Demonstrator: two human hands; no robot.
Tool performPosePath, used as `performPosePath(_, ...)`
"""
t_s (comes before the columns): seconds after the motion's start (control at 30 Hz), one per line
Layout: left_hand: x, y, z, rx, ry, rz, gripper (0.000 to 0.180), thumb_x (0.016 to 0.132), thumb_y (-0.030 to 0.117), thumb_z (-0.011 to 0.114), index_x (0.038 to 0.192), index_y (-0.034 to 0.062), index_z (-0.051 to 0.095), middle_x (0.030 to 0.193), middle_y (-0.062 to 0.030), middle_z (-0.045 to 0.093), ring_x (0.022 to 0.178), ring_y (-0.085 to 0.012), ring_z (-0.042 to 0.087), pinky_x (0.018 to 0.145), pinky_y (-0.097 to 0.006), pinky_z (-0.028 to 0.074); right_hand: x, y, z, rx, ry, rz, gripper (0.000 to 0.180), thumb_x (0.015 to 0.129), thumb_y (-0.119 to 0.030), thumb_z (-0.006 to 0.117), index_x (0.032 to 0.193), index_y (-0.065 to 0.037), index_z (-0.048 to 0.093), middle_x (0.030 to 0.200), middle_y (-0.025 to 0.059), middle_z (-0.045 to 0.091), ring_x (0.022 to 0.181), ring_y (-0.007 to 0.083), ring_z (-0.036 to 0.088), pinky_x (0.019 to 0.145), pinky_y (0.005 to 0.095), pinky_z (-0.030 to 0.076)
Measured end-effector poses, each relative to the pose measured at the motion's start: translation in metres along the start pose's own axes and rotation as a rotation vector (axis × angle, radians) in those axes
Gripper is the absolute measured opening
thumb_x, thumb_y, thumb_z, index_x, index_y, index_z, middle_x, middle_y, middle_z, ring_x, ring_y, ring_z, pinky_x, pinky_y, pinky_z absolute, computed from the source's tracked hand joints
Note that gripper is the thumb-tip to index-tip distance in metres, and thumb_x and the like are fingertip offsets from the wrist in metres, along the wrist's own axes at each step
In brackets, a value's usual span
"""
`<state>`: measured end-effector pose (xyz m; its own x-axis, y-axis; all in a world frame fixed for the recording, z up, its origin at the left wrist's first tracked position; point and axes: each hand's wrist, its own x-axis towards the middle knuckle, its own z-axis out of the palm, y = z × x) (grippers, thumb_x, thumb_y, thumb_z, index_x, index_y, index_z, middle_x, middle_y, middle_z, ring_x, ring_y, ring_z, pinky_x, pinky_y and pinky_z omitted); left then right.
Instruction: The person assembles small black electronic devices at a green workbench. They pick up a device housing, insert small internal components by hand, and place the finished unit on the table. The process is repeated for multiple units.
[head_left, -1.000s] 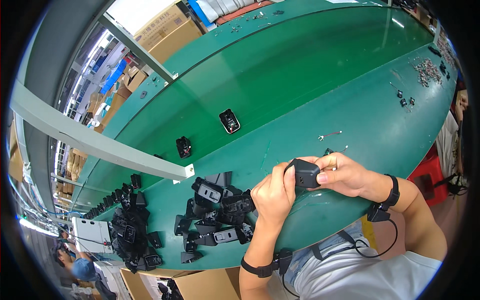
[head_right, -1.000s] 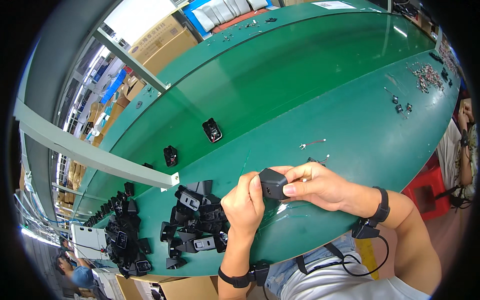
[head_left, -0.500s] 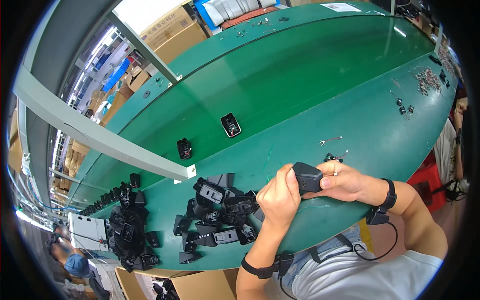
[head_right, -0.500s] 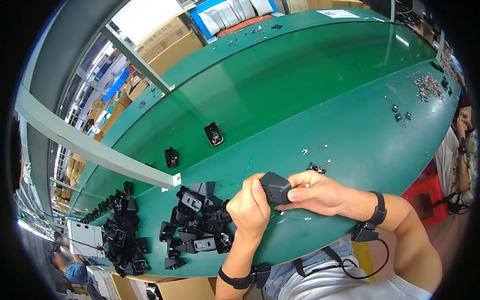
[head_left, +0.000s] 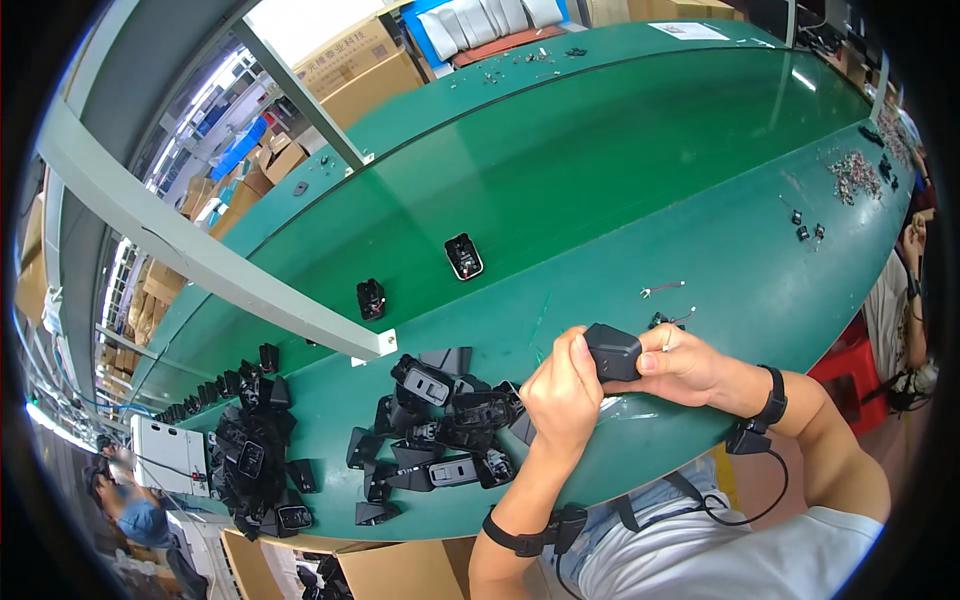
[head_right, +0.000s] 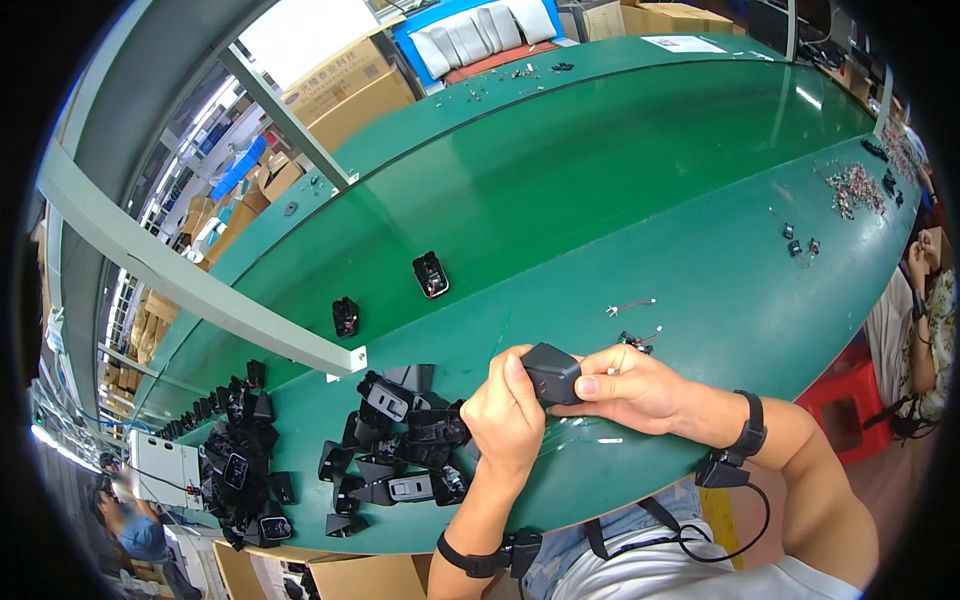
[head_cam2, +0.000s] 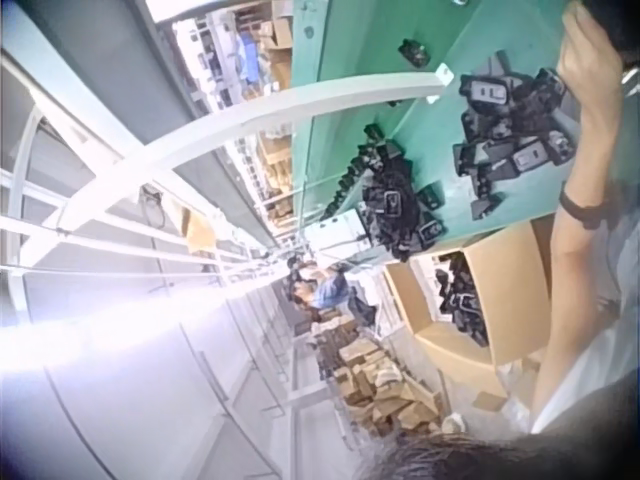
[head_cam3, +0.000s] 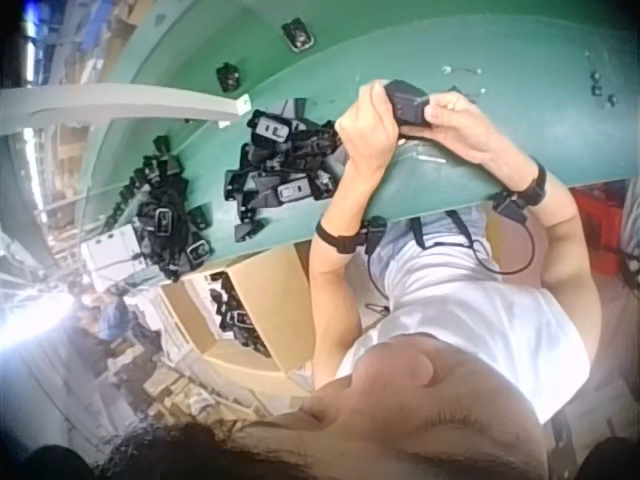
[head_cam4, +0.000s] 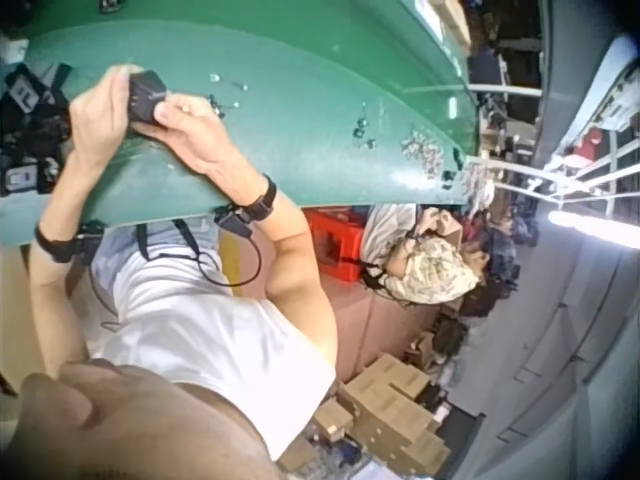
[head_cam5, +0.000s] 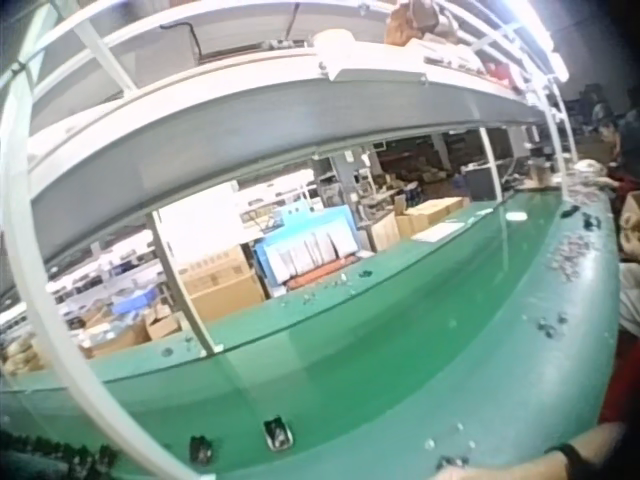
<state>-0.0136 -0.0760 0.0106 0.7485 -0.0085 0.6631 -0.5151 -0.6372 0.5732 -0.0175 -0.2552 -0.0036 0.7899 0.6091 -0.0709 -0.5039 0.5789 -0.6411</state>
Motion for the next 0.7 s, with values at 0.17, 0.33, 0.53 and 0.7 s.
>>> performPosePath(0.17,0.021,-0.006,-0.024,0.243,-0.068,-0.091,0.017,0.097,0.017,0.059,0.101,0.0022,0.066,0.072,-0.0099,0.067,0.066,-0.0285,0.066,0.059,-0.039,0.052,0.012,-0.020,0.017,-0.596,0.104,-0.256,0.026,0.084,-0.012,0.078,0.107,0.002,0.074,0.142,0.0215,0.051,0.125,0.0299,0.055,0.109,0.0428,0.041)
performPosePath(0.33,0.015,-0.030,-0.052,0.678,-0.533,-0.225,0.060,0.082,0.052,0.070,0.115,0.0031,0.063,0.102,-0.0165,0.068,0.097,-0.0355,0.064,0.082,-0.048,0.051,0.078,-0.081,0.005,-1.524,0.084,-0.578,0.033,0.070,-0.024,0.086,0.096,-0.006,0.078,0.136,0.0227,0.057,0.116,0.0341,0.062,0.100,0.0412,0.047)
performPosePath(0.53,0.017,-0.024,-0.062,0.605,-0.890,-0.262,0.071,0.068,0.040,0.085,0.125,0.0072,0.059,0.121,-0.0157,0.062,0.111,-0.0353,0.062,0.093,-0.047,0.051,0.168,-0.102,-0.043,-2.220,0.228,-0.367,0.026,0.066,-0.026,0.084,0.087,-0.011,0.078,0.131,0.0108,0.062,0.122,0.0326,0.051,0.100,0.0434,0.045)
performPosePath(0.7,0.014,-0.037,-0.059,0.554,-0.846,-0.281,0.061,0.069,0.016,0.084,0.123,0.0070,0.058,0.115,-0.0182,0.064,0.107,-0.0373,0.064,0.089,-0.047,0.053,0.194,-0.099,-0.059,-2.369,0.163,-0.233,0.025,0.064,-0.017,0.076,0.089,-0.012,0.078,0.130,0.0087,0.061,0.130,0.0321,0.045,0.102,0.0460,0.043)
